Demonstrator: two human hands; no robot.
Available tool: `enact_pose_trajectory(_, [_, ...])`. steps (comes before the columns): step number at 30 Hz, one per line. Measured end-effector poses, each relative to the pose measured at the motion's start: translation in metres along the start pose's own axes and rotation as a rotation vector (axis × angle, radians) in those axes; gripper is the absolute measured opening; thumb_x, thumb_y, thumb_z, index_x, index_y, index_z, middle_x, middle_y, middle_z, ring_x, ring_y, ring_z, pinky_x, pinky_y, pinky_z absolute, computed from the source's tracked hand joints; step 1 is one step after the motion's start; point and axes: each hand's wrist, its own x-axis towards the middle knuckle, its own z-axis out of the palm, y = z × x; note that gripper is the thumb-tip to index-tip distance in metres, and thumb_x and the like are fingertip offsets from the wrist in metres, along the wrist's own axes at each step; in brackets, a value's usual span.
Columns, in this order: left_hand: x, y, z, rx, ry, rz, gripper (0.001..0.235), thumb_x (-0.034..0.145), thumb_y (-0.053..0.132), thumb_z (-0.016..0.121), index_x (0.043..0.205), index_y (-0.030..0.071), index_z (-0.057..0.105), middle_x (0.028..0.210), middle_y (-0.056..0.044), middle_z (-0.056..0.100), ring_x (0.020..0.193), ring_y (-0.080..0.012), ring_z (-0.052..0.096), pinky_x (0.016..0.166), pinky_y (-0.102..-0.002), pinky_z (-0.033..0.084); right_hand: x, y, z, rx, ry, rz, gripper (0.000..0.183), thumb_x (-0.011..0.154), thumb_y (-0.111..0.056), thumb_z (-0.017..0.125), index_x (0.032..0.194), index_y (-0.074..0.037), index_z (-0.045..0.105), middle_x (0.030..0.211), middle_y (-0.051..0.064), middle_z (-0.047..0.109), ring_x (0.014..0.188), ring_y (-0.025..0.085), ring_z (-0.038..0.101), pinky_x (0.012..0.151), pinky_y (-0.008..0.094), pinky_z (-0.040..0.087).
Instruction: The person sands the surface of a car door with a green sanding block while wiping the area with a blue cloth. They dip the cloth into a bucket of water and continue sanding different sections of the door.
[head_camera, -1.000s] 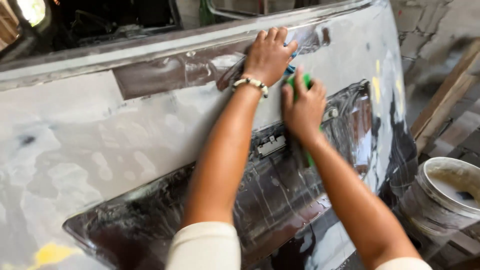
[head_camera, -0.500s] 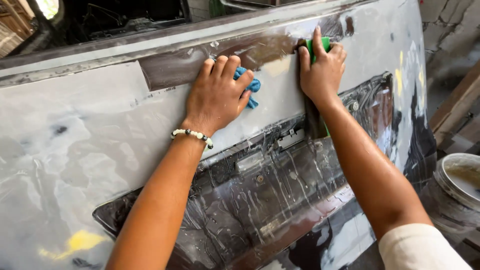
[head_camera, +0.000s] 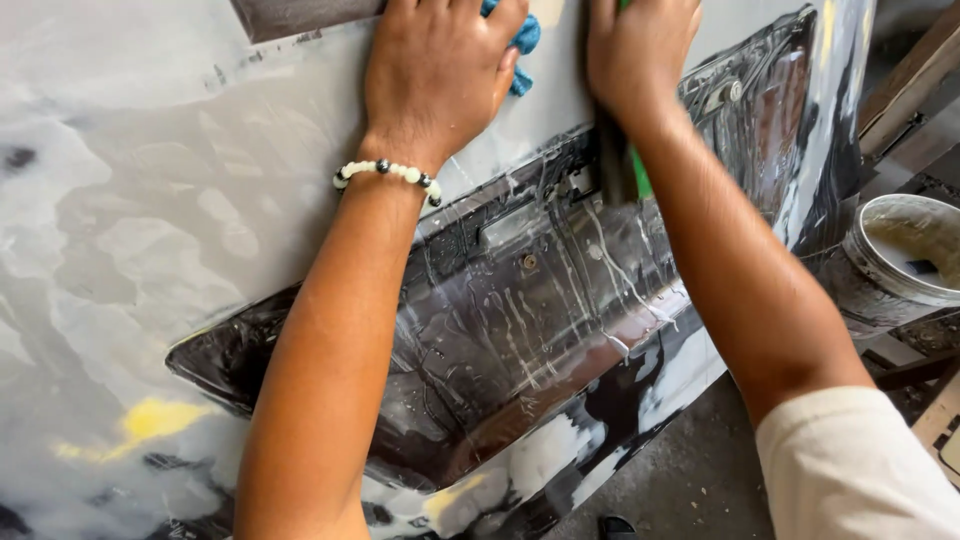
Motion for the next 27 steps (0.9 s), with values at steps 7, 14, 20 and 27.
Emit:
enact_pose_trajectory(7, [0.011,0.003,-0.006,0.032,0.074,0.003,0.037,0.095,0.035,0.074,0.124,0.016,0.063,0.129,-0.011,0.055,0.126,-0.0302,0.049,0.106,-0.048,0.038,0.016,0.006,0.009,-0.076,0.234,-0.291,0.032,0.111,-0.038,0.067,0.129,-0.011,0.069,0.128,0.024,0.055,0.121,0.043,0.05,0.098,0.054,0.043])
enact_pose_trajectory(14, [0.016,0.005,-0.008,0.046,0.024,-0.038,0.037,0.092,0.034,0.074,0.123,0.015,0.064,0.128,-0.014,0.053,0.123,-0.0335,0.048,0.104,-0.048,0.038,-0.054,-0.036,-0.008,-0.095,0.214,-0.45,0.057,0.106,-0.034,0.066,0.157,-0.011,0.053,0.128,0.031,0.049,0.118,0.046,0.047,0.1,0.054,0.041])
enact_pose_trajectory(20, [0.012,0.01,-0.013,0.053,-0.011,-0.055,0.036,0.092,0.033,0.073,0.122,0.015,0.064,0.128,-0.013,0.053,0.122,-0.032,0.049,0.106,-0.047,0.038,0.038,-0.004,-0.01,-0.042,0.187,-0.164,0.055,0.111,-0.038,0.062,0.159,-0.014,0.049,0.127,0.031,0.052,0.118,0.048,0.048,0.097,0.057,0.04])
enact_pose_trajectory(27, [0.002,0.028,-0.025,0.042,-0.029,-0.113,0.038,0.093,0.032,0.073,0.126,0.014,0.064,0.13,-0.013,0.053,0.125,-0.032,0.049,0.111,-0.047,0.038,-0.028,-0.003,-0.022,-0.037,0.097,-0.434,0.058,0.106,-0.036,0.065,0.157,-0.011,0.05,0.133,0.036,0.049,0.122,0.047,0.048,0.101,0.056,0.042])
